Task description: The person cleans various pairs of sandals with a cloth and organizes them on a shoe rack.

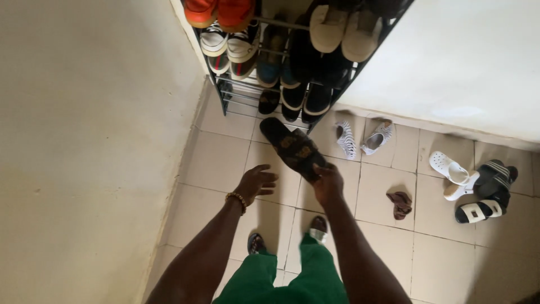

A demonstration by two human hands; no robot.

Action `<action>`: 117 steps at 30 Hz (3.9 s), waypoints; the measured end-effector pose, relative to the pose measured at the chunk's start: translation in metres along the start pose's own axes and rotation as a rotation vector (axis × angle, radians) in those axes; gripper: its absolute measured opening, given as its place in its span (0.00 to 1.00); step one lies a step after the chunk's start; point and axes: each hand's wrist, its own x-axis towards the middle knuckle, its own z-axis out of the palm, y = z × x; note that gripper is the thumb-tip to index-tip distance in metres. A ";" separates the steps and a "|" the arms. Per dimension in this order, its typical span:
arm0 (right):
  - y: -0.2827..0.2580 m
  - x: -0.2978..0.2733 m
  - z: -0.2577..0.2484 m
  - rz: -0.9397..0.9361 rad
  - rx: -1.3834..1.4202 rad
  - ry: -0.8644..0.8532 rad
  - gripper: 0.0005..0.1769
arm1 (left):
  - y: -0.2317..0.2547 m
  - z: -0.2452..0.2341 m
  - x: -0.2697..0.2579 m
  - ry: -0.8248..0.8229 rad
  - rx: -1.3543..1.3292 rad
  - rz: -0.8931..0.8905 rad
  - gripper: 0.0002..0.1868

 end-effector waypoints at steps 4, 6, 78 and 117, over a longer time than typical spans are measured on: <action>0.057 0.008 0.035 0.034 0.047 0.037 0.25 | 0.023 0.009 0.008 0.057 -0.019 0.035 0.41; 0.081 0.021 0.047 0.053 0.064 0.025 0.26 | 0.019 0.002 0.033 0.108 -0.024 0.046 0.40; 0.129 0.233 0.174 -0.300 -0.435 0.146 0.12 | 0.126 -0.049 0.347 -0.223 0.170 0.085 0.27; -0.291 0.019 -0.402 -0.382 0.317 0.650 0.12 | -0.143 0.646 0.112 -0.838 0.750 -0.046 0.18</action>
